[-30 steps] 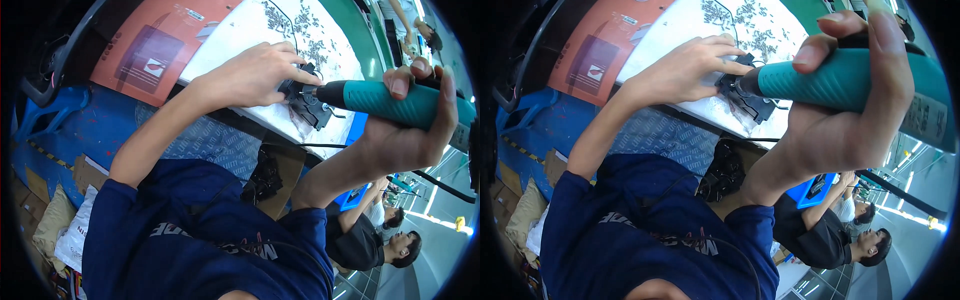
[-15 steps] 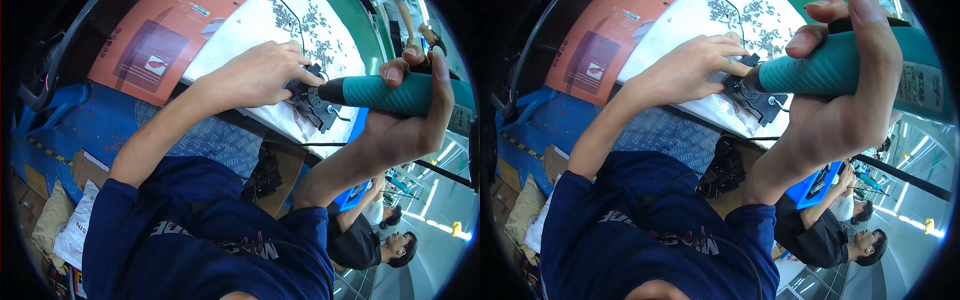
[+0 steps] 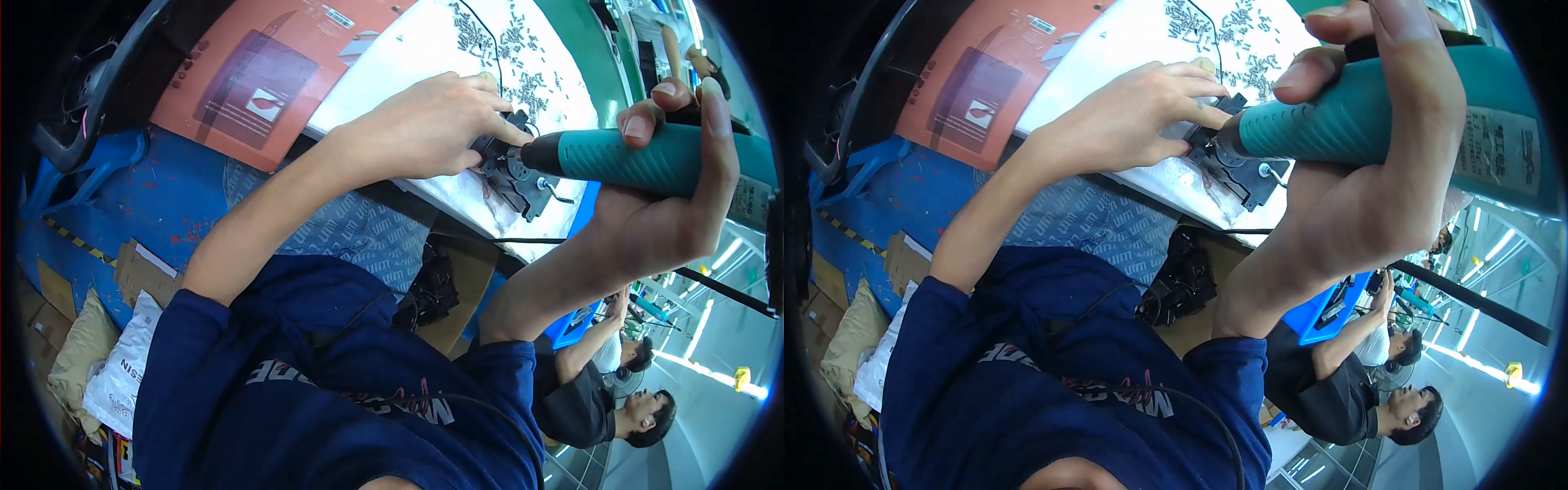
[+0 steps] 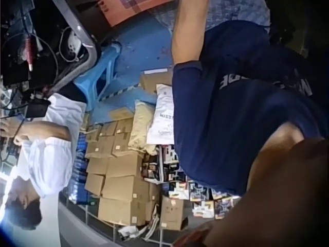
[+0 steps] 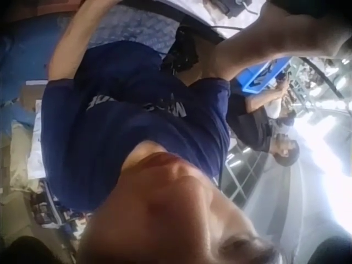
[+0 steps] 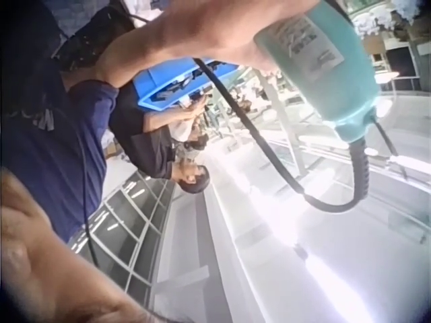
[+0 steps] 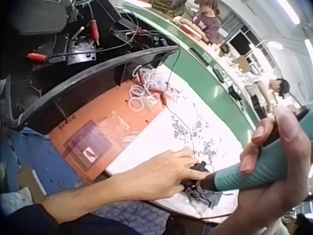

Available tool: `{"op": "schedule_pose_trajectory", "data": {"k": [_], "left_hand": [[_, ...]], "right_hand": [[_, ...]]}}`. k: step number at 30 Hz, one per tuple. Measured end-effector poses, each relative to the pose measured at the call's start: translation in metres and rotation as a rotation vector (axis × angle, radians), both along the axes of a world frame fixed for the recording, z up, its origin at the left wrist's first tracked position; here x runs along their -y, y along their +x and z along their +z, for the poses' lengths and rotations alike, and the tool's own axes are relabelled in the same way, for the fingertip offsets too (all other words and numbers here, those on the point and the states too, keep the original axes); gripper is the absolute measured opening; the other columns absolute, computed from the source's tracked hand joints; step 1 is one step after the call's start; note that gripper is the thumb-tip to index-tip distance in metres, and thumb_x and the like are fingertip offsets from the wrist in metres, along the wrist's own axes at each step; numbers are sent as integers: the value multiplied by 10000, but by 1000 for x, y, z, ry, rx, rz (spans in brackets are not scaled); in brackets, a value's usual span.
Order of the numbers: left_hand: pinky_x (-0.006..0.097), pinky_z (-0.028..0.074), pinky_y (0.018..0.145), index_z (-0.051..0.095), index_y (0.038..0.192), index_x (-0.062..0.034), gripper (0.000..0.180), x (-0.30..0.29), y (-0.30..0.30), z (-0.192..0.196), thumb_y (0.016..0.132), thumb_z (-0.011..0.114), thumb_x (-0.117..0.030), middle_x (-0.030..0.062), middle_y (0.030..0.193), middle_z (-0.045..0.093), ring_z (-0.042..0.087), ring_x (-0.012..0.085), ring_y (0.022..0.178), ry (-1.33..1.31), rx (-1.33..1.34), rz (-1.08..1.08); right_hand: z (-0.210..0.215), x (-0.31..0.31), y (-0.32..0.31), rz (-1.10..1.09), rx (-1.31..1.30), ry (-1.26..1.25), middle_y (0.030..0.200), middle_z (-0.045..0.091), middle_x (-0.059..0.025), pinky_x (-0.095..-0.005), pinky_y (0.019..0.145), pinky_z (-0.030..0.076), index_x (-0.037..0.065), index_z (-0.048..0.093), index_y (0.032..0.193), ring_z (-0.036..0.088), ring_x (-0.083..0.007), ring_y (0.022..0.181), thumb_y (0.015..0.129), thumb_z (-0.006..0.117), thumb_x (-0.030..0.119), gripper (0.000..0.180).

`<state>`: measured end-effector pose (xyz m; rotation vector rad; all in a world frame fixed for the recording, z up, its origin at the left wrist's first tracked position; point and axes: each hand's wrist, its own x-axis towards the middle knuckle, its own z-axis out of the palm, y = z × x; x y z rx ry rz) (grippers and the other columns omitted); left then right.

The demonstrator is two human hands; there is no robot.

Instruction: The person is assembling components of a light fixture using an electric screwdriver on a factory production line.

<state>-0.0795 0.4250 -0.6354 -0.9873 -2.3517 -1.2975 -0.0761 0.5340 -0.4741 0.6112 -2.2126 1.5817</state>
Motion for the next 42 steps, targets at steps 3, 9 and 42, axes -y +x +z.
{"op": "schedule_pose_trajectory", "data": {"k": [3, 9, 42], "left_hand": [[365, 421, 1025, 673, 1165, -195, 453, -1, 0, -2, 737, 678, -49, 111, 1173, 634, 573, 247, 1116, -2, -6, 6], [352, 424, 1019, 685, 1141, -193, 429, -1, 0, -1, 733, 688, -60, 104, 1160, 640, 579, 234, 1097, -14, -5, 25], [294, 480, 884, 672, 1091, 1, 345, -80, -134, 137, 752, 732, -23, 81, 1028, 685, 623, 142, 987, 1007, 452, -366]], "right_hand": [[-1, 2, -2, -16, -4, 18, 851, 646, -181, -275, 577, 490, -51, 596, 997, 599, -198, 576, 860, 601, 207, 292], [-7, -2, -8, 61, 59, -71, 817, 641, -177, -262, 556, 499, -46, 587, 954, 598, -183, 557, 843, 628, 177, 253], [24, -198, 125, 67, -532, -915, 739, 514, -18, -204, 490, 386, 43, 446, 962, 491, -66, 473, 857, 594, 160, 216]]}}
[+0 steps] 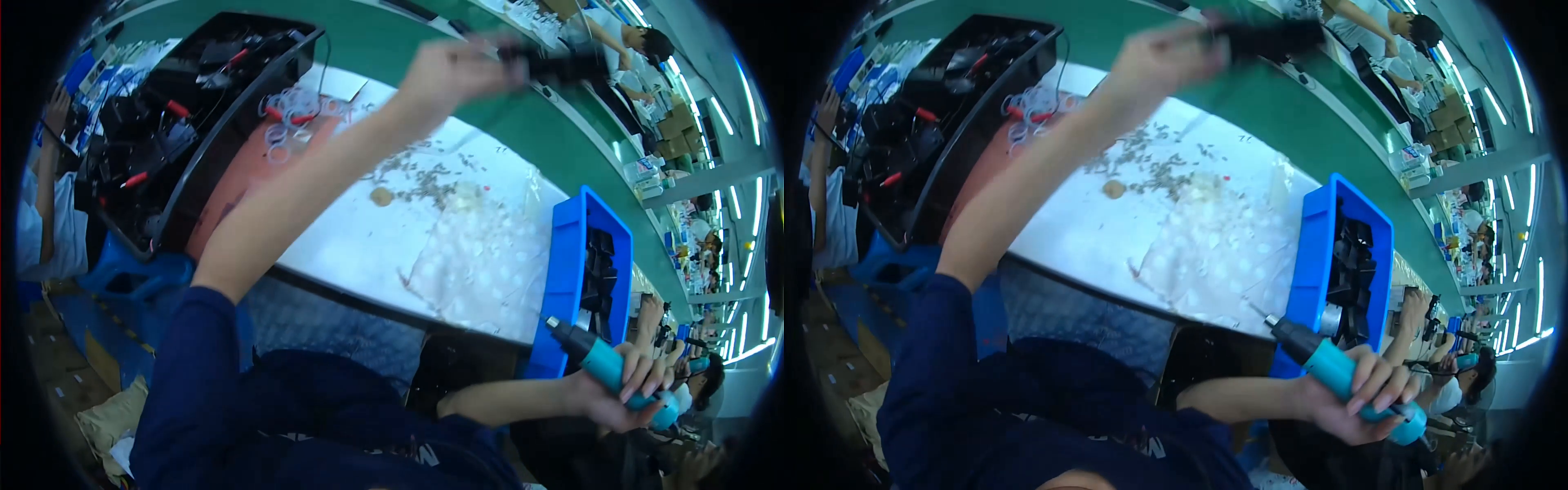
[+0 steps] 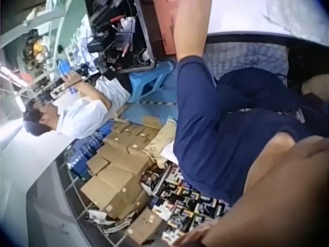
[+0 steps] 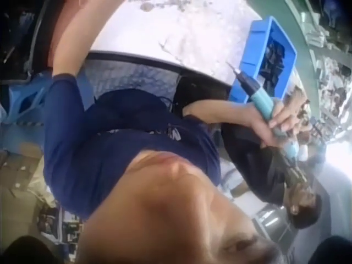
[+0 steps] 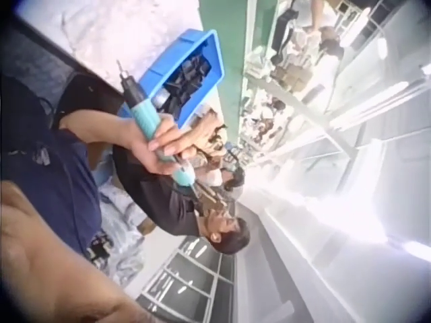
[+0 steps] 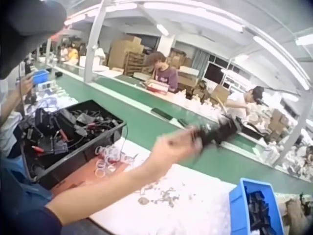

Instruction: The person is assembling components of a light fixture using an electric screwdriver on a factory production line.

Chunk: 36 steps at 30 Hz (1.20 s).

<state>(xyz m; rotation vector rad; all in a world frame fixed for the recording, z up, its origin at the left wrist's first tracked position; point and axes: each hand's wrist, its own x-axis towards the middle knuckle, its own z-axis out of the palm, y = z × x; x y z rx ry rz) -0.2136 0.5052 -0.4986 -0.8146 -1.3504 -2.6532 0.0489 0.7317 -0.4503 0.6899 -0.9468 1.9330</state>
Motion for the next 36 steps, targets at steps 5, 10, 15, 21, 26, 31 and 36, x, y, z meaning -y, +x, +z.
{"op": "schedule_pose_trajectory", "data": {"k": [5, 10, 15, 21, 26, 31, 36], "left_hand": [[218, 454, 627, 593, 955, -62, 114, -5, -116, 83, 868, 664, -50, 10, 807, 588, 571, 97, 719, 522, -108, 291], [332, 502, 900, 620, 1210, -31, 527, -14, -214, -70, 729, 796, -161, 83, 1110, 675, 646, 189, 974, -486, -27, 755], [374, 489, 931, 637, 1221, -156, 674, 33, -193, -105, 560, 763, -108, 155, 1043, 685, 643, 309, 1012, -1300, -165, 611], [392, 506, 875, 648, 1179, -66, 534, 103, -113, 34, 670, 713, -215, 189, 1051, 673, 648, 330, 976, -1551, -525, 640], [377, 525, 813, 657, 1135, -23, 501, 265, -31, 101, 753, 708, -344, 187, 956, 694, 673, 308, 880, -2163, -282, 616], [356, 532, 761, 636, 1146, 34, 741, 305, 33, 106, 699, 739, -548, 202, 951, 694, 682, 293, 864, -2275, 115, 329], [354, 502, 861, 688, 1059, 21, 731, 298, 21, 110, 629, 785, -562, 175, 1082, 676, 647, 283, 988, -2306, 225, 236]], "right_hand": [[-30, -21, 23, -144, 102, 66, 754, 491, -50, -223, 484, 351, 24, 437, 990, 427, -93, 456, 855, 581, 198, 263], [-59, -24, 10, -87, 192, 118, 732, 508, -77, -239, 466, 371, 39, 402, 990, 456, -122, 451, 869, 562, 167, 238], [-71, -4, -18, 74, 262, 197, 722, 515, -83, -234, 437, 378, 48, 389, 965, 457, -124, 442, 862, 571, 142, 229], [-76, 17, -39, 109, 169, 136, 758, 575, -132, -242, 426, 408, 34, 453, 1009, 516, -177, 472, 839, 582, 161, 249], [-78, 48, -62, 273, 169, 89, 760, 575, -143, -259, 427, 398, 27, 467, 1021, 491, -181, 463, 851, 551, 126, 214], [-84, 61, -61, 286, 186, 90, 773, 577, -151, -256, 440, 404, 25, 477, 1025, 499, -194, 481, 848, 549, 96, 204], [-85, 72, -55, 307, 241, 88, 786, 581, -156, -262, 471, 428, 27, 481, 1039, 517, -200, 523, 836, 551, 76, 220]]}}
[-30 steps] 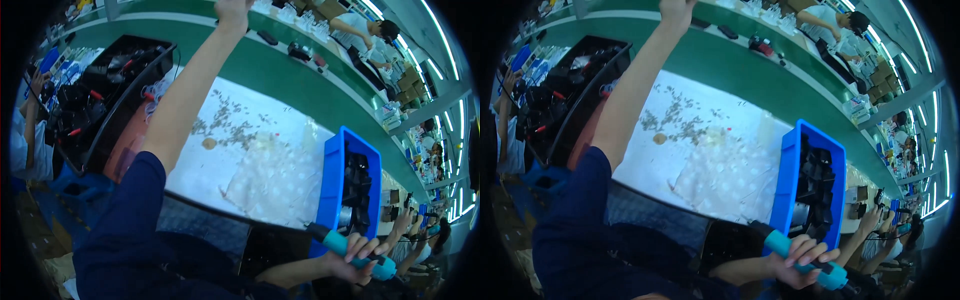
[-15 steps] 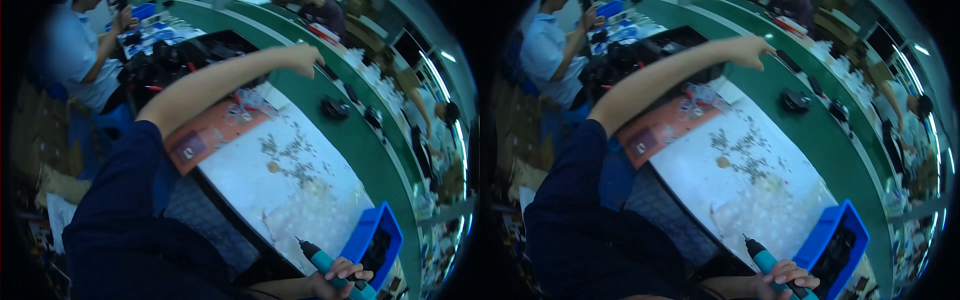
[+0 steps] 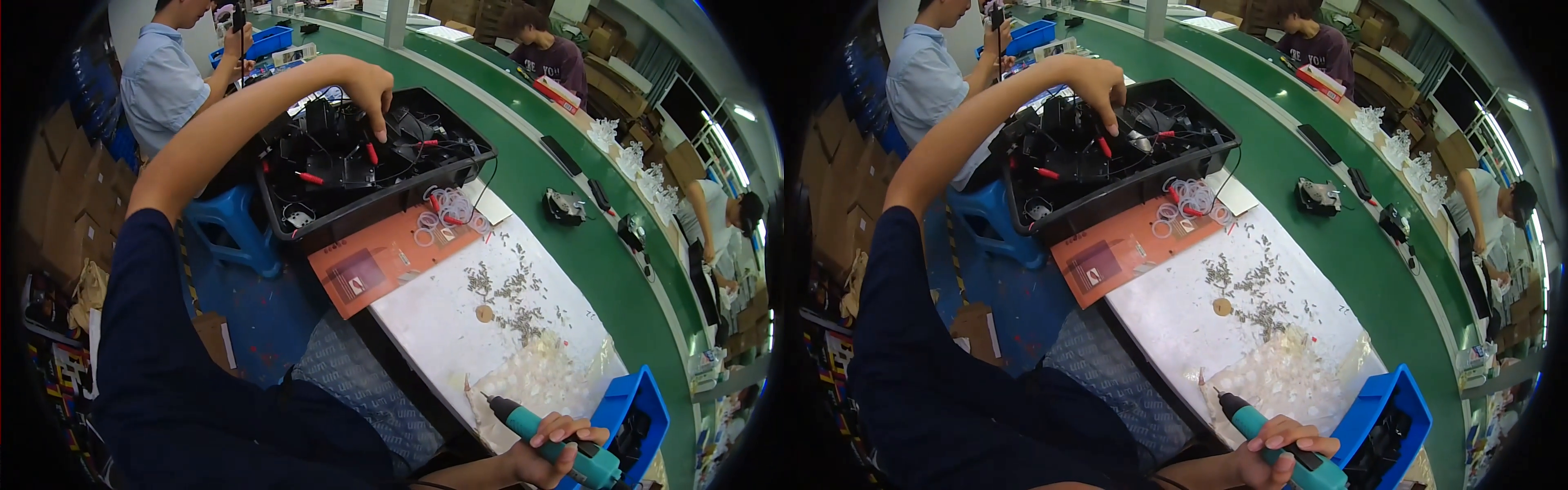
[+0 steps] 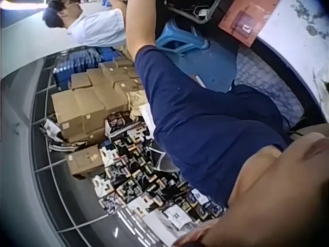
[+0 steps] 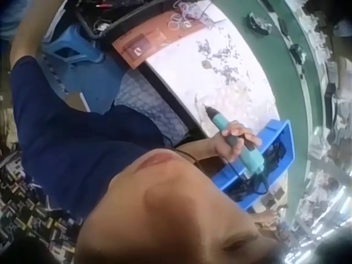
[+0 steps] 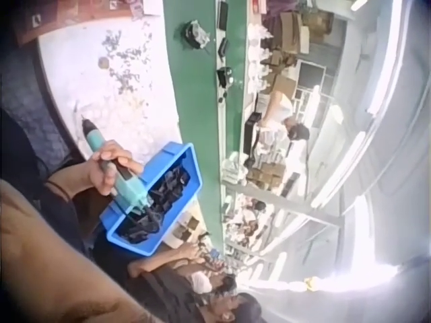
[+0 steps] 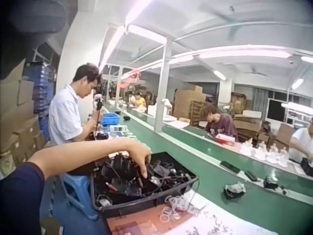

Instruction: The person is assembling components of a light fixture using an electric screwdriver on a factory production line.

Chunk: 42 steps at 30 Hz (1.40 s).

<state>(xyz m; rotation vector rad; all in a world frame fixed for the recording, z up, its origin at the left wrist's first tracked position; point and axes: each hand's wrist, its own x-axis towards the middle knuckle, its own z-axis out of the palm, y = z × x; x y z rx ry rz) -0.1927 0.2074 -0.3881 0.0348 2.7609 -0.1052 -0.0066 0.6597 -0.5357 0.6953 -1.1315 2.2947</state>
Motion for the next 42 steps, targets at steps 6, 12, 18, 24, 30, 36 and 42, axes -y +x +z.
{"op": "schedule_pose_trajectory", "data": {"k": [6, 12, 18, 24, 30, 36, 42], "left_hand": [[342, 531, 742, 724, 977, -4, 598, 31, -15, 4, 672, 796, -512, 133, 944, 698, 659, 251, 886, 92, -49, -38], [208, 424, 544, 558, 1042, 0, 603, 44, -11, 26, 744, 775, -477, 22, 671, 485, 516, 89, 589, 716, -344, 210], [198, 327, 437, 559, 618, -131, 389, -16, 12, 92, 891, 646, -394, -48, 540, 443, 451, 80, 467, 1217, -851, 268], [220, 280, 410, 510, 560, -157, 422, 39, -21, 143, 886, 659, -380, -62, 494, 410, 400, 69, 424, 1415, -499, 180], [250, 438, 529, 660, 987, -4, 410, -27, 4, 130, 835, 718, -380, 58, 758, 634, 561, 133, 594, 848, -759, -4], [266, 489, 654, 654, 1060, 24, 601, -18, -30, 98, 790, 717, -509, 81, 844, 655, 605, 162, 709, 448, -740, -215], [229, 381, 523, 704, 930, -39, 285, -49, -7, 108, 882, 683, -319, -28, 683, 569, 498, 82, 577, 1129, -564, -67]], "right_hand": [[4, 5, 15, -7, 10, 57, 806, 594, -158, -262, 486, 443, 29, 485, 1037, 524, -196, 541, 823, 539, 67, 224], [4, -1, 21, -53, 15, 9, 784, 593, -145, -253, 488, 441, 36, 493, 1026, 516, -185, 517, 820, 545, 82, 218], [9, -6, 22, -43, 20, -13, 795, 595, -143, -253, 493, 446, 38, 508, 1020, 545, -188, 578, 816, 562, 77, 215], [11, -9, 25, -5, 11, -60, 824, 597, -141, -266, 501, 461, 36, 518, 1027, 568, -207, 650, 824, 540, 34, 205], [10, -9, 32, -247, 84, 38, 723, 508, -85, -207, 444, 366, 34, 419, 965, 446, -116, 474, 833, 588, 130, 236], [9, 0, 36, -246, 108, 45, 716, 498, -85, -207, 451, 364, 39, 433, 957, 431, -125, 477, 818, 593, 134, 232], [12, -2, 43, -257, 160, 73, 710, 494, -84, -208, 451, 366, 43, 437, 951, 420, -126, 475, 800, 593, 124, 231]]}}
